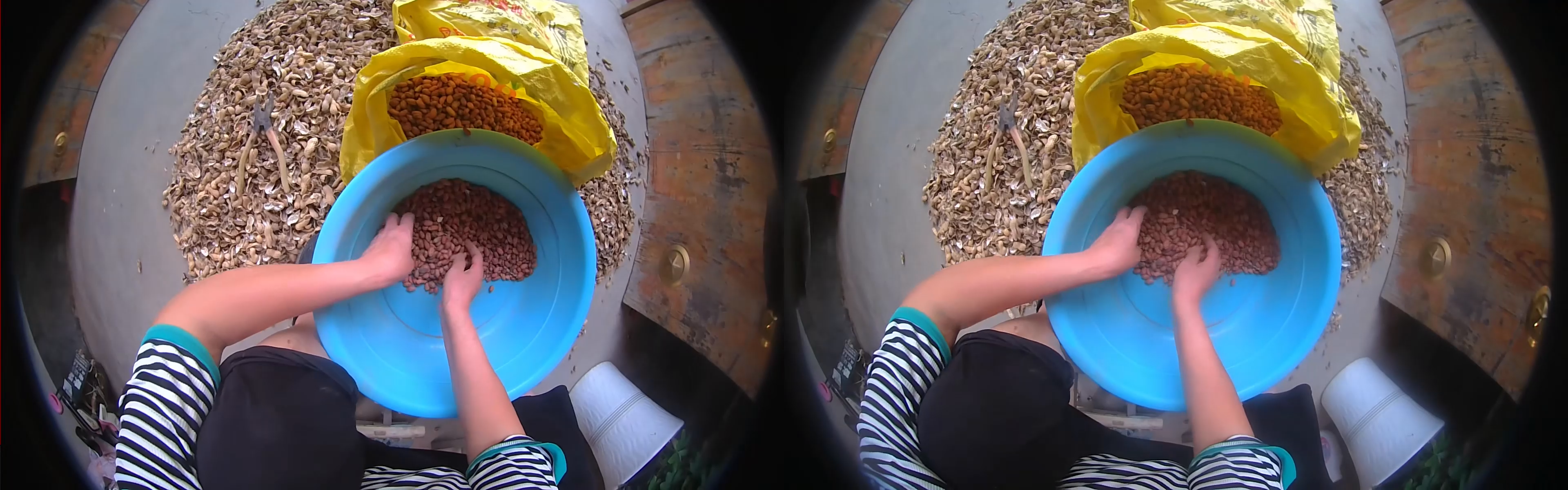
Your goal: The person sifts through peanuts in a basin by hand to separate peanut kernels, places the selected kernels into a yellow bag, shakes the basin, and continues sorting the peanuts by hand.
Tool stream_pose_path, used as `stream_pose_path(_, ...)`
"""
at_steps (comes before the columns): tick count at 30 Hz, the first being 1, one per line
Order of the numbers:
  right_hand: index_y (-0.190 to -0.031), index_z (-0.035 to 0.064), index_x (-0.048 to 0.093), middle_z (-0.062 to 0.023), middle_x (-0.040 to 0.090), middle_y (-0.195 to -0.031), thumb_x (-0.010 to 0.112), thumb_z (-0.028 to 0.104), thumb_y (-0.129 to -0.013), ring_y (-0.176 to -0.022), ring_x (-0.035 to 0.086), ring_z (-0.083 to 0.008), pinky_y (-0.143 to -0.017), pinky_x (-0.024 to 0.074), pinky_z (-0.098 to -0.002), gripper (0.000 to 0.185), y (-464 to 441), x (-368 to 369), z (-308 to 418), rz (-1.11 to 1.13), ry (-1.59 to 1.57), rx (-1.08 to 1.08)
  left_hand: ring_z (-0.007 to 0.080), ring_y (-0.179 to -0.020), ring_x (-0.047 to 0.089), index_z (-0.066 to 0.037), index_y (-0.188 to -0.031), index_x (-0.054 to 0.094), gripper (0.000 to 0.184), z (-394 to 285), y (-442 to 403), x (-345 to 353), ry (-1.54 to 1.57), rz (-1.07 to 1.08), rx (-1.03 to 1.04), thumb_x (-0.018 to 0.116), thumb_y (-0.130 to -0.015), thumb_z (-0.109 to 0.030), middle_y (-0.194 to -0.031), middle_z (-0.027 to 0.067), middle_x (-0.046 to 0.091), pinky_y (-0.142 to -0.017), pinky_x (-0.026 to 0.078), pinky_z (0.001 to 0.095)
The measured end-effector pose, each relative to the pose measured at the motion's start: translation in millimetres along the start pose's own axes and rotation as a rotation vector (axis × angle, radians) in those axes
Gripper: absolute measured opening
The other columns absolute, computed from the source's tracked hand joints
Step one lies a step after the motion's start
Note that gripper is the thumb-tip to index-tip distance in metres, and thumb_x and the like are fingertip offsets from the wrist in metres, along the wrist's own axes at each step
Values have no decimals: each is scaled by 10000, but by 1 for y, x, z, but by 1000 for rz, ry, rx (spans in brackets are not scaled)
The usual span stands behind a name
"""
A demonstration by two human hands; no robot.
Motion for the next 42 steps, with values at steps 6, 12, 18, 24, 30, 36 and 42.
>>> stream_pose_path(6,-1249,-46,490,-163,530,-1229,473,83,-910,-1105,526,-226,-970,403,-334,363,10,5,-11,38,-248,222,460,-1132,450,-5,-1192,411,647,-8,-14,12,-117,-85,19,701,-616,57,-1199,261,411,-969,416,503)
stream_pose_path(12,-1183,-19,524,-114,581,-1076,442,153,-946,-992,554,-205,-889,449,-342,304,25,28,-17,124,-740,547,445,-1115,453,21,-1210,448,546,-21,-9,34,-85,6,244,559,-679,90,-1197,248,430,-939,422,459)
stream_pose_path(18,-1136,24,555,-95,617,-1053,462,191,-957,-955,593,-253,-861,500,-363,262,25,40,7,367,-1323,771,377,-1033,524,17,-1095,546,404,-87,53,20,12,-3,770,517,-704,113,-1077,208,520,-878,464,409)
stream_pose_path(24,-1200,95,575,-75,595,-1217,451,210,-962,-1180,525,-237,-994,438,-404,292,22,42,45,607,-1530,780,337,-901,583,-38,-1033,597,314,-67,45,-40,27,-231,553,522,-760,99,-951,160,569,-759,497,391)
stream_pose_path(30,-1230,81,550,-85,579,-1233,448,206,-966,-1196,509,-274,-1019,421,-432,309,28,51,65,665,-1537,741,354,-846,588,-71,-1213,552,435,-70,48,-30,-105,-88,509,546,-788,16,-928,164,562,-740,508,430)
stream_pose_path(36,-1158,75,594,-89,598,-1203,473,166,-954,-1182,522,-279,-1029,420,-435,254,26,53,72,650,-1640,813,337,-804,592,-99,-1168,584,372,-70,62,-36,-5,-55,636,561,-809,-5,-882,148,561,-701,501,420)
stream_pose_path(42,-1101,71,625,-85,623,-1163,477,151,-956,-1158,543,-272,-1029,424,-438,222,19,48,99,638,-1597,803,343,-798,585,-77,-1096,603,283,-57,56,-61,88,-222,529,551,-833,13,-858,149,564,-702,489,419)
Point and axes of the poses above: each hand's wrist, its own y-axis away from the middle knuckle, its own x-axis out of the palm, z = x × y, the point moved 9 cm from there along -y, towards the middle knuckle
